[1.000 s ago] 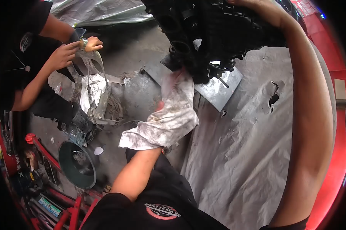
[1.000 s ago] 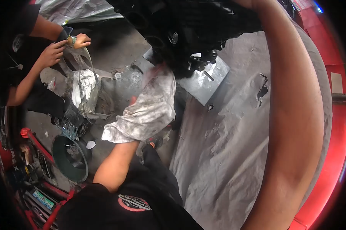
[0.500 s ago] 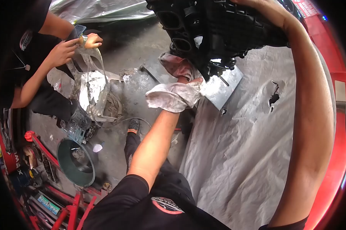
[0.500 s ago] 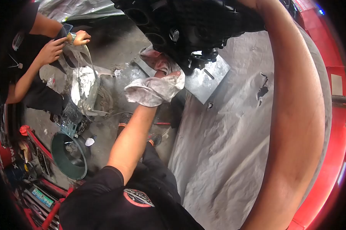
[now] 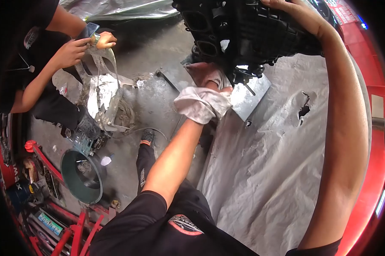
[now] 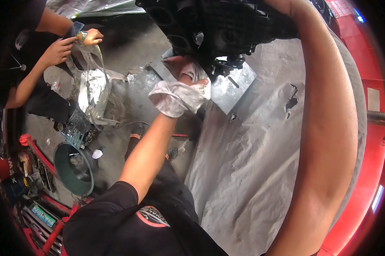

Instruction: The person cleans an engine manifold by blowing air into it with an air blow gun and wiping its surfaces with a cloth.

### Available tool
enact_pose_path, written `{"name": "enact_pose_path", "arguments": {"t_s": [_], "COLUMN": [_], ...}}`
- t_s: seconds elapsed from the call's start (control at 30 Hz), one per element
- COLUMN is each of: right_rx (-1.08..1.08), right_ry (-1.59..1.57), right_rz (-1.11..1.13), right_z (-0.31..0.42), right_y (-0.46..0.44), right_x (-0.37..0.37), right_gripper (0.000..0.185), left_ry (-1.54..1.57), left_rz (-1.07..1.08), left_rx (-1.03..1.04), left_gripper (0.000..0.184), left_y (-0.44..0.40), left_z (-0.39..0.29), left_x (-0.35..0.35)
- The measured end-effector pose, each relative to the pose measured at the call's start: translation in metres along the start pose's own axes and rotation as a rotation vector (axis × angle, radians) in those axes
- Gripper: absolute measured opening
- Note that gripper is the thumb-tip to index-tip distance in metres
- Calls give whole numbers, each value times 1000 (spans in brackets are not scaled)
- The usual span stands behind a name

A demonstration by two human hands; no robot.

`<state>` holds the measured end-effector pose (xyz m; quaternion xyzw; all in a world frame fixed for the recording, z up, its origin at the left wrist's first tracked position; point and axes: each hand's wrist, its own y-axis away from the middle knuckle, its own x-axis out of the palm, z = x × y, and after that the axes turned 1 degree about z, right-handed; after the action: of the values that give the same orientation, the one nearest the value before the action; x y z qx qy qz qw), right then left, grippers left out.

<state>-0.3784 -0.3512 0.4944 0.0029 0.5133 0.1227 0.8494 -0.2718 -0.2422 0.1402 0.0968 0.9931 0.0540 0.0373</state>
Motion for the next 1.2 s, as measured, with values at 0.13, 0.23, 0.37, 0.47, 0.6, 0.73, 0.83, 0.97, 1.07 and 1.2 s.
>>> {"name": "enact_pose_path", "arguments": {"t_s": [0.13, 0.23, 0.37, 0.47, 0.6, 0.73, 0.83, 0.97, 1.07, 1.2], "right_rx": [3, -14, 61, -9, 13, -30, 50, 31, 60, -20], "right_ry": [-29, -76, 114, 43, 46, -79, -62, -70, -38, 35], "right_rz": [-36, -27, -74, -21, -21, 23, 3, 17, -41, -61], "right_z": [-6, -5, 3, 5, -2, 8, 6, -3, -5, -6], "right_y": [-3, 3, -3, 9, -5, 11, 4, 1, -12, -15], "right_x": [3, 7, 5, 2, 1, -3, 2, 0, 6, 5], "right_gripper": [95, 94, 92, 91, 89, 88, 88, 86, 83, 81], "left_ry": [-334, -506, -676, -784, -587, -103, -5, 623, 238, -504], "left_rz": [20, 70, 132, 247, -15, -422, 6, 101, -122, -234], "left_rx": [-7, -24, -71, -140, -131, 61, -30, -182, 57, 270], "left_gripper": [39, 37, 34, 31, 30, 30, 35, 33, 30, 23], "left_y": [-11, -17, -19, -19, -26, -16, 12, 91, 96, 45], "left_z": [-8, -13, -22, -31, -31, -29, 14, 6, -10, -21], "left_x": [-5, -3, 4, 8, 20, 13, -15, -45, -54, -43]}}
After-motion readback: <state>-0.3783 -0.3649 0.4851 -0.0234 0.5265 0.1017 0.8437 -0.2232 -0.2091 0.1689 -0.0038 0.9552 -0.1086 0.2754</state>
